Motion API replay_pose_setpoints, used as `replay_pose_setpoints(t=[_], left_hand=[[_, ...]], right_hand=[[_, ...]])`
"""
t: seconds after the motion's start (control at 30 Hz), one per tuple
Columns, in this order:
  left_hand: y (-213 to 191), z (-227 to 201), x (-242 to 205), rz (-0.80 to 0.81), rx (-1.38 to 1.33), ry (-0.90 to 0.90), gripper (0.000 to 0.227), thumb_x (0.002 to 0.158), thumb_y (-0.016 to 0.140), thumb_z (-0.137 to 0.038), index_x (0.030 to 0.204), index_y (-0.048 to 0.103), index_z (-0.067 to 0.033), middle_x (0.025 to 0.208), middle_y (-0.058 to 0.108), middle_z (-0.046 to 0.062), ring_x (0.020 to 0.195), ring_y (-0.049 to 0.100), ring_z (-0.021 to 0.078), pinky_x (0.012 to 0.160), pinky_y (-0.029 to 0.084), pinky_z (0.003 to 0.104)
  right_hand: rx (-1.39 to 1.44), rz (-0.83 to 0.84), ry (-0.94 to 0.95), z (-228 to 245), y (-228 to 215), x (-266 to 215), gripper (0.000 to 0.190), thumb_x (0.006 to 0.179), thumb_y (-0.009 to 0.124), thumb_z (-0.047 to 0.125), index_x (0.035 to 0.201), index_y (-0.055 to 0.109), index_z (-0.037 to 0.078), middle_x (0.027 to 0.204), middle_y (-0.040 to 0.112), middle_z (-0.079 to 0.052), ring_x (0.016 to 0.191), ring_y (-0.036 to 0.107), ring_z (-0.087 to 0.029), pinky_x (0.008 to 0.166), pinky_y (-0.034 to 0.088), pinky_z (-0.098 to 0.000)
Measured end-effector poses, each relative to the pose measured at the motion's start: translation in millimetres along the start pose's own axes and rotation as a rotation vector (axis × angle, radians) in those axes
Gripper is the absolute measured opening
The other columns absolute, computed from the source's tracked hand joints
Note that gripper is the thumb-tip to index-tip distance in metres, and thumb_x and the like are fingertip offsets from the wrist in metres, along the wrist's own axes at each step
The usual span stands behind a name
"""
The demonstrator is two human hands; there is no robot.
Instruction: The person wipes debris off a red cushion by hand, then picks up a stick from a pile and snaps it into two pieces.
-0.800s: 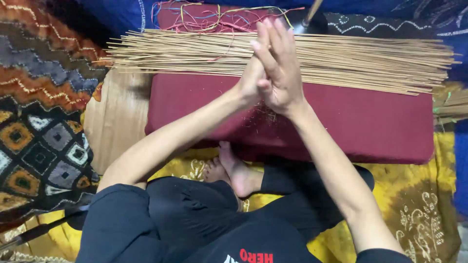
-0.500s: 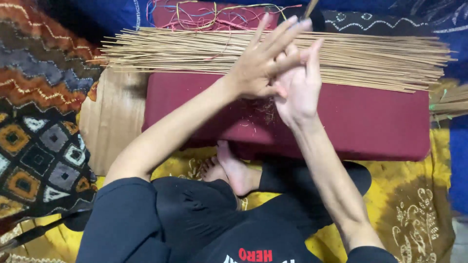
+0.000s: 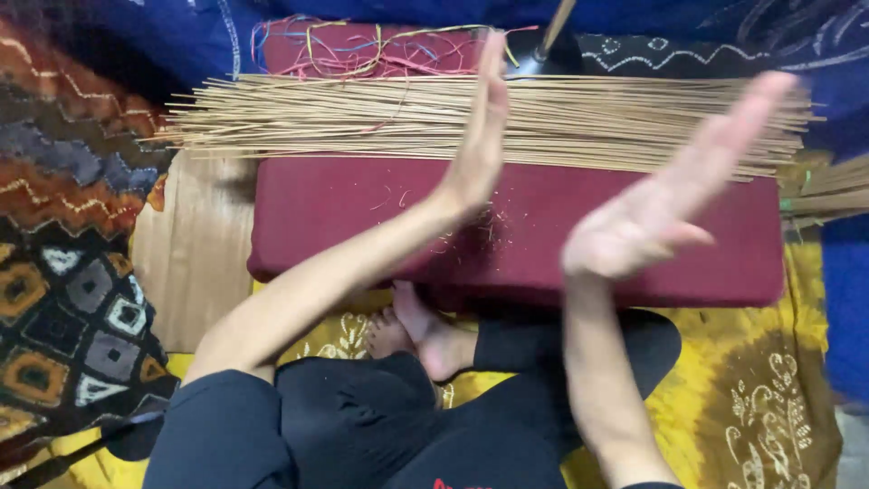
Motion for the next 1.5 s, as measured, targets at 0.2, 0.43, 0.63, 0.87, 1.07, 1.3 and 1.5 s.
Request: replay_pose_setpoints(t=[0.2,0.43,0.63,0.87,1.07,1.3,1.5], left_hand=[[-5.6,-68.9,-24.7,0.120,0.087,0.412,0.094,0.105,0.023,-0.079,0.177,0.001,-0.0234,0.189,0.005,-0.003,0.184,0.008,0.0197,0.164,0.008,0.046],[12.7,7.5,-2.4,0.395,-0.121,-0.024,0.090,0.106,0.017,-0.071,0.163,-0.012,-0.0077,0.174,-0.018,0.017,0.165,-0.009,0.0383,0.135,0.005,0.061],[44.8,-9.3,-38.6,0.229,0.207,0.121,0.083,0.109,0.017,-0.069,0.167,0.030,-0.0115,0.179,-0.010,0.006,0.169,-0.019,0.0346,0.137,-0.012,0.067],[107.1,35.0,-95.2,0.528,0.819,0.331,0.070,0.112,0.035,-0.046,0.163,0.022,-0.0003,0.170,0.020,0.021,0.161,0.017,0.0377,0.133,0.014,0.054],[157.5,74.5,-103.1,0.493,1.018,0.464,0.054,0.111,0.035,-0.029,0.154,0.038,0.0042,0.163,0.035,0.023,0.156,0.028,0.0353,0.131,0.016,0.051],[-33.5,43.8,-84.0,-0.067,0.479,0.077,0.048,0.117,0.032,-0.026,0.154,0.045,0.0012,0.158,0.046,0.023,0.150,0.040,0.0402,0.127,0.029,0.052],[-122.6,46.3,-124.6,-0.408,0.121,-0.143,0.058,0.118,0.016,-0.032,0.156,0.043,0.0024,0.162,0.043,0.020,0.154,0.033,0.0310,0.132,0.019,0.042]], right_hand=[[0.521,-0.082,0.811,-79.8,1.2,-21.5,0.114,0.087,0.033,0.081,0.163,0.021,-0.003,0.174,0.011,-0.022,0.163,-0.004,-0.032,0.128,-0.006,-0.0531],[0.311,-0.162,0.645,-53.0,27.0,-20.7,0.092,0.101,0.024,0.066,0.164,0.016,0.000,0.176,0.009,-0.017,0.166,-0.001,-0.027,0.135,-0.004,-0.0425],[0.193,0.056,0.576,-47.3,1.4,-44.7,0.078,0.110,0.015,0.060,0.164,0.021,0.005,0.174,0.018,-0.014,0.164,0.016,-0.027,0.138,0.009,-0.0406],[0.004,0.087,0.708,-102.7,-138.8,-46.5,0.077,0.112,0.019,0.064,0.161,0.034,0.007,0.164,0.040,-0.020,0.157,0.025,-0.037,0.131,0.017,-0.0549],[-0.103,0.146,0.697,-102.0,-148.4,-58.5,0.062,0.115,0.026,0.048,0.155,0.042,0.003,0.154,0.051,-0.026,0.151,0.036,-0.041,0.127,0.022,-0.0557],[-0.755,0.717,0.523,-78.6,-88.4,-69.0,0.054,0.118,0.024,0.024,0.162,0.023,-0.007,0.165,0.025,-0.035,0.155,0.020,-0.050,0.126,0.008,-0.0612],[-0.623,0.906,0.396,-54.6,36.5,-131.0,0.058,0.116,0.036,0.023,0.163,0.021,-0.007,0.168,0.022,-0.031,0.158,0.016,-0.046,0.128,0.007,-0.0589]])
Point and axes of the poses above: each hand's wrist, its own x-axis towards the middle knuckle, its own y-axis out of the palm, z = x × y, the point moved 3 cm from there along x, towards the middle knuckle
